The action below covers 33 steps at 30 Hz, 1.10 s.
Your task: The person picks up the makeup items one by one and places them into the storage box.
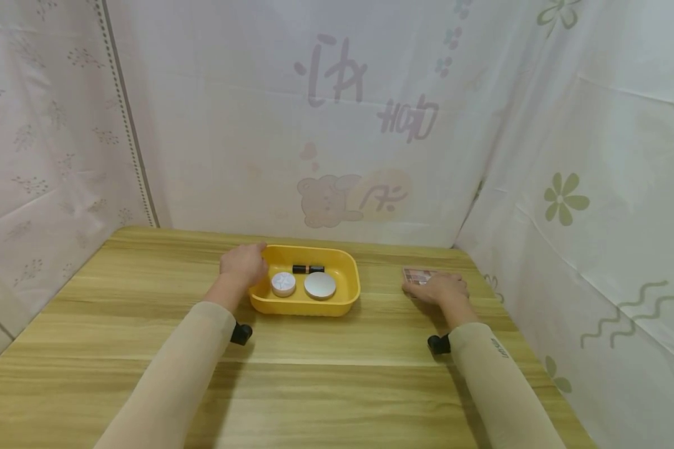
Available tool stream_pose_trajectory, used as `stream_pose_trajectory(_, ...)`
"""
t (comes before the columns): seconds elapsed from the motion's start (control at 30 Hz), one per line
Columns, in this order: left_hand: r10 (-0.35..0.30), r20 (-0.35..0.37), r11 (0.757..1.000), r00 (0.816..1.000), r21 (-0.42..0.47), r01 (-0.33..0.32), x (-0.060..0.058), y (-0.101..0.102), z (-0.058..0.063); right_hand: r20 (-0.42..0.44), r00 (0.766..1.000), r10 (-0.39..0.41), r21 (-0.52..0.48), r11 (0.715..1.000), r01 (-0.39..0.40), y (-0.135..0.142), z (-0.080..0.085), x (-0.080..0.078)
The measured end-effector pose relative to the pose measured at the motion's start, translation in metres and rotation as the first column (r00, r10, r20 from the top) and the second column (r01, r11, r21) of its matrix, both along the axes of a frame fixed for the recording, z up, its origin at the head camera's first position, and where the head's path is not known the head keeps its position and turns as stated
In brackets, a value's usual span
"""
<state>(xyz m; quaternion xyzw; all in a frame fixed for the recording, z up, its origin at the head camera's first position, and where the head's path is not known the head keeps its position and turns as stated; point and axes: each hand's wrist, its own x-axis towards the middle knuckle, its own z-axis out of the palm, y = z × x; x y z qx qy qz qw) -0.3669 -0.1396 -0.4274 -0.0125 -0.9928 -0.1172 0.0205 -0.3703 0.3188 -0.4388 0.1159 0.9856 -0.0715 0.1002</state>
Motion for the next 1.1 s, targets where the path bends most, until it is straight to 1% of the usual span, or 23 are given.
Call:
stream_pose_trajectory(0.1, 0.000, 0.008, 1.000, 1.000, -0.001, 0.000, 0.0004, 0.0013, 0.0014, -0.006, 1.000, 0.001, -0.019, 1.000, -0.001, 0.0024, -0.0007, -0.0018)
stream_pose_trajectory(0.33, 0.001, 0.011, 1.000, 1.000, 0.004, -0.001, 0.0011, 0.0006, 0.0002, -0.020, 1.000, 0.005, -0.069, 0.998, -0.006, 0.0057, -0.0035, -0.0053)
stream_pose_trajectory(0.5, 0.005, 0.011, 1.000, 1.000, -0.001, -0.005, 0.0006, 0.0005, -0.0003, -0.025, 1.000, 0.001, -0.105, 0.994, -0.003, 0.0038, -0.0003, -0.0026)
stream_pose_trajectory(0.63, 0.004, 0.011, 1.000, 1.000, -0.002, -0.004, 0.0000, 0.0003, -0.0010, -0.024, 1.000, 0.008, -0.101, 0.995, -0.011, 0.0037, -0.0003, -0.0023)
stream_pose_trajectory(0.7, 0.003, 0.010, 1.000, 1.000, -0.001, -0.003, -0.0001, 0.0003, -0.0014, -0.029, 0.999, 0.028, -0.088, 0.996, -0.030, 0.0052, -0.0016, -0.0039)
stream_pose_trajectory(0.8, 0.000, 0.007, 1.000, 1.000, -0.001, 0.000, -0.0001, 0.0002, -0.0017, -0.052, 0.996, 0.079, -0.051, 0.995, -0.081, 0.0078, -0.0023, -0.0060)
stream_pose_trajectory(0.97, 0.002, 0.001, 1.000, 1.000, -0.001, -0.002, -0.0001, -0.0001, -0.0020, -0.112, 0.978, 0.176, 0.023, 0.984, -0.174, 0.0077, -0.0011, -0.0082)
stream_pose_trajectory(1.1, 0.004, -0.007, 1.000, 1.000, -0.003, -0.004, -0.0008, -0.0005, -0.0026, -0.159, 0.963, 0.218, 0.025, 0.976, -0.217, 0.0010, 0.0031, -0.0087)
